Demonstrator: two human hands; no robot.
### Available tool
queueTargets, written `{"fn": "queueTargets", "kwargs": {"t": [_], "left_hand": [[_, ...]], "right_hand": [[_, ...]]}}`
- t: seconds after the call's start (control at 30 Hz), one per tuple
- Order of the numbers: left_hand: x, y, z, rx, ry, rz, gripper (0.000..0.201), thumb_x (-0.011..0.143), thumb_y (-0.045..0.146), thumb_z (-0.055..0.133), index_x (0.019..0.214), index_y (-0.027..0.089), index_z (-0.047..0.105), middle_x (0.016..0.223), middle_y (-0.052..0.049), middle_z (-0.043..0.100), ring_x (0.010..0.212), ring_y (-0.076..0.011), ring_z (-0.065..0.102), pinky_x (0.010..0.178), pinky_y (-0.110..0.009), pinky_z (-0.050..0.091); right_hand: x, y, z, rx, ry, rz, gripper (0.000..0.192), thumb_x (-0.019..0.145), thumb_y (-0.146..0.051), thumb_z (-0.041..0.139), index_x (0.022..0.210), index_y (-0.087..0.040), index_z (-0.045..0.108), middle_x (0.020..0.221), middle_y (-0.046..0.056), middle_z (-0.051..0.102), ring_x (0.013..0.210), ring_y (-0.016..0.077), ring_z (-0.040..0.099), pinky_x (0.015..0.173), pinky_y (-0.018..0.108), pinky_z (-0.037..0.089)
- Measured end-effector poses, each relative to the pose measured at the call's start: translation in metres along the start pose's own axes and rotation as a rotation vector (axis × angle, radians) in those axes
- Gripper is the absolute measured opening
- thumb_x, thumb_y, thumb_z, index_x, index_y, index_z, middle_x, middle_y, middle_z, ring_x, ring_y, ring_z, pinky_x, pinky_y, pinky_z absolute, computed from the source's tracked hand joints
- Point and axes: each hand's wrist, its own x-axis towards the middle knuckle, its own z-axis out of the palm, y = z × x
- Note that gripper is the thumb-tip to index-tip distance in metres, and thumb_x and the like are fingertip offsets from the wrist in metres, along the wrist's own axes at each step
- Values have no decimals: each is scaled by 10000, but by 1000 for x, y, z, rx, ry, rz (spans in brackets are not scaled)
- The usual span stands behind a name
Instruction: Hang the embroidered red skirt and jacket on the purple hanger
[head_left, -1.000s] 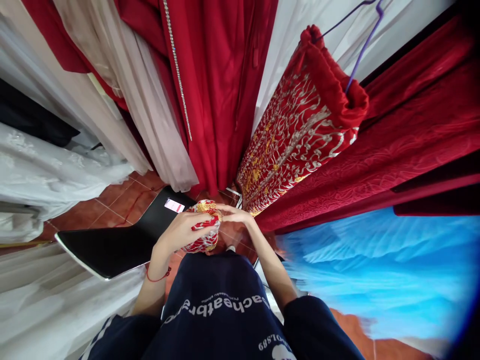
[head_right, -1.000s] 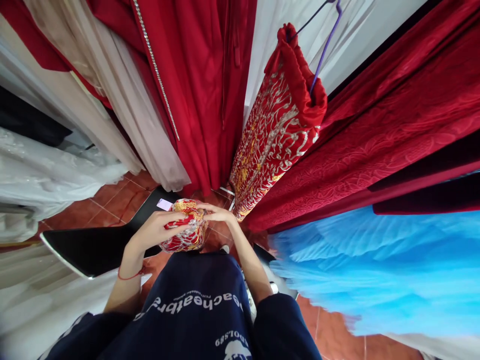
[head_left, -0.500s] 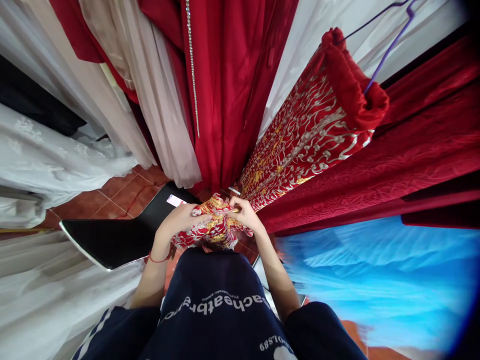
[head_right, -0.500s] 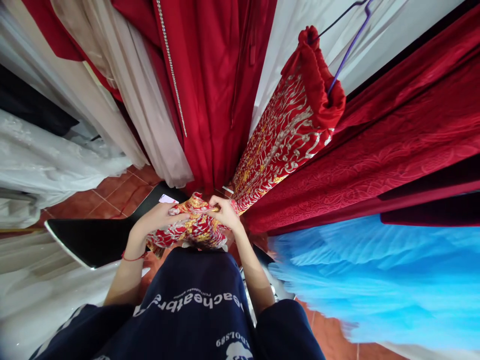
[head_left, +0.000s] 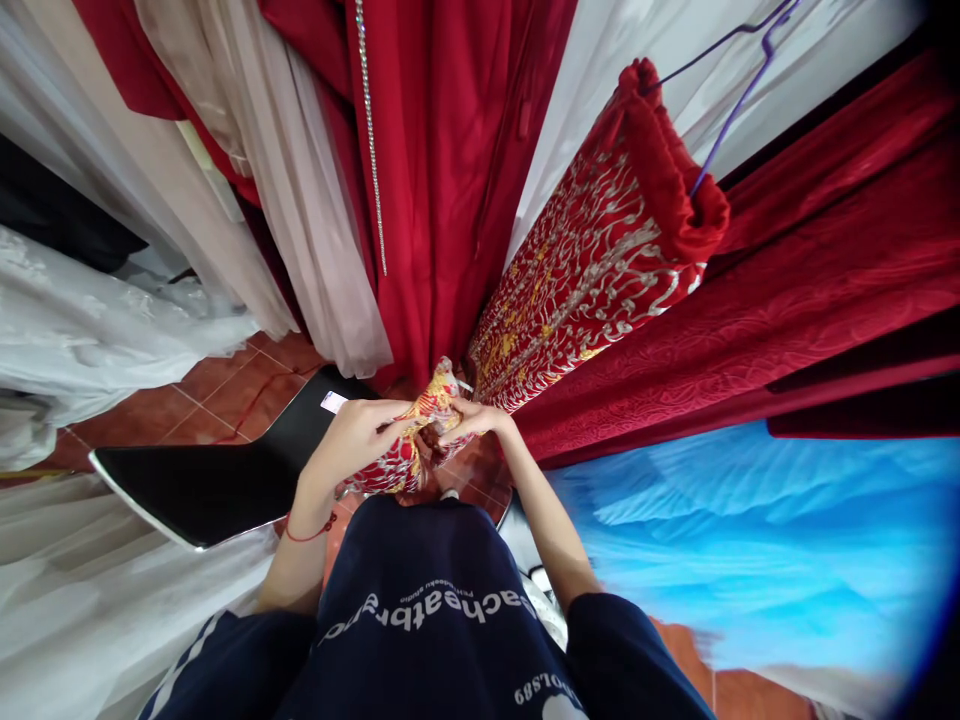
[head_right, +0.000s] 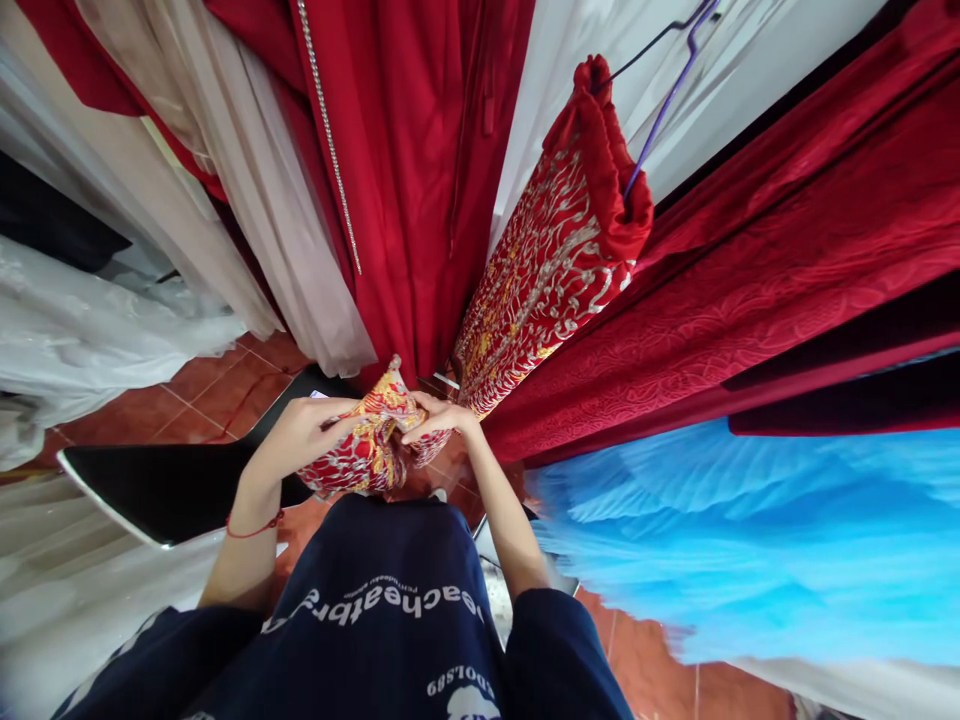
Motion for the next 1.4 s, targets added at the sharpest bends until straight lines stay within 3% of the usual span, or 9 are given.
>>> {"fn": "queueTargets", "kwargs": {"t": [0.13,0.23,0.4,0.5,0.67,0.83,1.07,1.23,1.4], "left_hand": [[-11,-13,-10,78,74,-87,273,977,331,509,1040,220,751,989,-20,770,788,-149,674,726,-224,400],[-18,-21,-18,142,88,-182,307,977,373,516,997,190,762,874,-26,753,687,-132,611,663,-231,363],[-30,-30,-32,97,58,-256,393,978,448,495,952,161,763,688,10,667,598,-98,491,600,-209,335],[-39,-36,-44,-47,-10,-220,396,976,461,494,975,159,750,768,9,703,661,-106,553,649,-188,398],[-58,-34,-63,-252,-156,-95,339,994,389,480,995,153,723,901,-27,725,772,-134,620,730,-197,477],[-83,-31,-59,-396,40,3,271,968,316,544,1076,158,737,1211,-118,695,1075,-214,654,950,-275,507],[-146,-49,-6,-713,566,-326,360,874,458,657,1043,159,765,947,-75,774,855,-212,711,783,-291,575],[-206,-54,13,-916,661,-451,455,598,441,884,909,126,777,821,-54,770,752,-217,703,710,-290,578],[-255,-67,22,-927,969,-586,394,765,436,777,1015,133,755,953,-69,778,861,-228,717,810,-320,579]], "right_hand": [[9,0,10,-42,24,39,336,601,-372,835,850,-178,720,835,6,721,884,227,669,863,337,529],[11,-8,6,-75,160,37,193,723,-277,691,887,-174,696,901,41,716,964,237,645,930,361,499],[-2,-40,-17,-94,303,-6,450,718,-117,478,1146,-180,601,997,61,698,962,213,637,940,359,483],[-18,-66,-42,-80,120,-127,582,674,-95,468,1240,-184,573,1114,57,696,1014,198,648,932,321,489],[-27,-116,-84,-262,-529,-332,412,828,-251,601,1216,-113,616,1006,85,712,836,167,637,779,272,504],[27,-158,-81,-134,-999,-532,437,814,-522,731,899,-96,679,783,73,698,676,121,589,655,221,481],[137,-186,-11,49,-1218,-561,501,634,-574,847,656,-115,649,632,35,688,608,114,615,648,204,501],[202,-229,100,-43,-1580,-579,509,599,-566,868,720,-98,707,669,71,723,614,138,656,632,206,507],[248,-284,214,-212,-1815,-381,537,609,-476,895,935,-77,745,806,76,764,672,149,686,638,205,529]]}}
